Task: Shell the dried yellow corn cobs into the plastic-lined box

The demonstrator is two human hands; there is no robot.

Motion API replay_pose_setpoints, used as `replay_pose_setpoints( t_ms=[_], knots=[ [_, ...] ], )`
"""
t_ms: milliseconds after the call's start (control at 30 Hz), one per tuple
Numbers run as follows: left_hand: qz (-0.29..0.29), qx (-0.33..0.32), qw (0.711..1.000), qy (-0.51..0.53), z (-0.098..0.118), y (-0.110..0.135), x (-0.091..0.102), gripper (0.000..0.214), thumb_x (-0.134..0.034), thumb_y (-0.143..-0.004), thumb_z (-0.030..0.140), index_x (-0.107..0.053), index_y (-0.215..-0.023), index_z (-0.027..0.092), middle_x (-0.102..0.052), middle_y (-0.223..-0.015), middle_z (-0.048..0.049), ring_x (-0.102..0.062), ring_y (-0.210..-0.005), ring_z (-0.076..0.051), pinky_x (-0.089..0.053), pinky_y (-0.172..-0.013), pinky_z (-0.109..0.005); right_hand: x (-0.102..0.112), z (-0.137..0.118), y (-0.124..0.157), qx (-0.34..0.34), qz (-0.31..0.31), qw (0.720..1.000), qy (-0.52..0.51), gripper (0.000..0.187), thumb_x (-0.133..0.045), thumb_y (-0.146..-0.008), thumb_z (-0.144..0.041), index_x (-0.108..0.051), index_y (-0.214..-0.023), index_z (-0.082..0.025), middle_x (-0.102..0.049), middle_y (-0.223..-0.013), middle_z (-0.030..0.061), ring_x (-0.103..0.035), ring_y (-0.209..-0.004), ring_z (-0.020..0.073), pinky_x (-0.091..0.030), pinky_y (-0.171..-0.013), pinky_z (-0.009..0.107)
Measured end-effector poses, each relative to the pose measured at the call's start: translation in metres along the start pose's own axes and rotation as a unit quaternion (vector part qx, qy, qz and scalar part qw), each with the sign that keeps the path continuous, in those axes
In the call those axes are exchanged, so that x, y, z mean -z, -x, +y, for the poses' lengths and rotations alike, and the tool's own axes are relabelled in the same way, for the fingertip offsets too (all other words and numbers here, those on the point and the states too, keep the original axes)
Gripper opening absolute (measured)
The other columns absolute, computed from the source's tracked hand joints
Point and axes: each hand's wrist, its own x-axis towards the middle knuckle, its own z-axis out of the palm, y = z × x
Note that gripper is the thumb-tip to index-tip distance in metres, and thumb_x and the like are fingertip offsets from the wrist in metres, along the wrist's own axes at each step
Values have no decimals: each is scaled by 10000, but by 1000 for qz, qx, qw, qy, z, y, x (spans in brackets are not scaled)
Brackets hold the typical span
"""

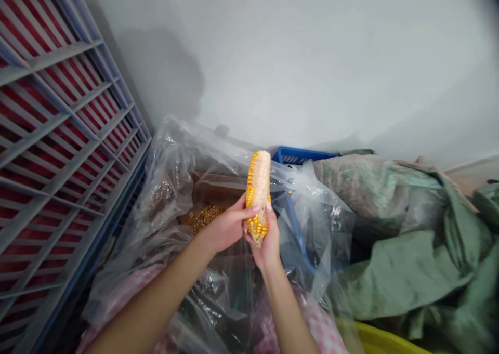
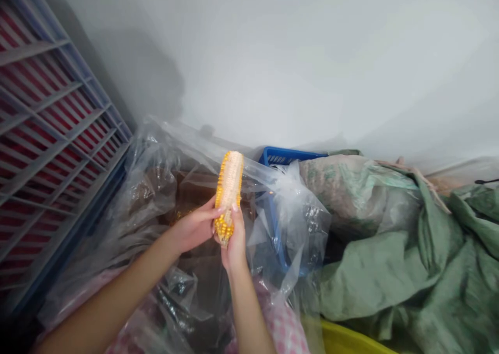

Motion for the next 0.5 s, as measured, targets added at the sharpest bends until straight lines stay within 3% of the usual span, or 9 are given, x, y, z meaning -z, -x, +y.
replay_pose_setpoints(
  t_ms=[100, 267, 433, 500],
  knots=[
    [5, 15, 1000, 18, -3, -3, 5, 375, -592, -717, 104, -563, -1084, 178, -634, -975, -48, -593, -836, -138, -431, -783, -246, 1, 1, 0, -25, 15, 1000, 5, 366, -614, -651, -483, -556, -831, -170, -585, -541, -36, -485, -378, 66, -273, -290, 139],
    [-12, -4, 998, 67, -4, -5, 6, 339, -523, -782, 180, -537, -1121, 174, -631, -957, -55, -602, -814, -146, -461, -745, -257, -1, -6, 2, -51, -7, 998, -21, 372, -518, -716, -525, -552, -745, -156, -535, -453, -30, -437, -323, 60, -233, -261, 128],
    [-20, 9, 999, 30, -2, -5, 8, 360, -515, -781, 147, -516, -1135, 210, -624, -892, -29, -599, -695, -119, -467, -581, -225, -1, -7, 0, -57, -30, 997, -40, 357, -518, -725, -511, -550, -751, -157, -536, -459, -32, -446, -327, 59, -241, -252, 115],
    [-30, 19, 999, 23, -2, -5, 9, 326, -530, -784, 165, -530, -1104, 223, -623, -886, -19, -602, -697, -118, -468, -589, -228, 1, -7, -1, -57, -39, 997, -42, 350, -507, -736, -503, -550, -755, -157, -535, -464, -34, -443, -327, 55, -236, -250, 112]
  ],
)
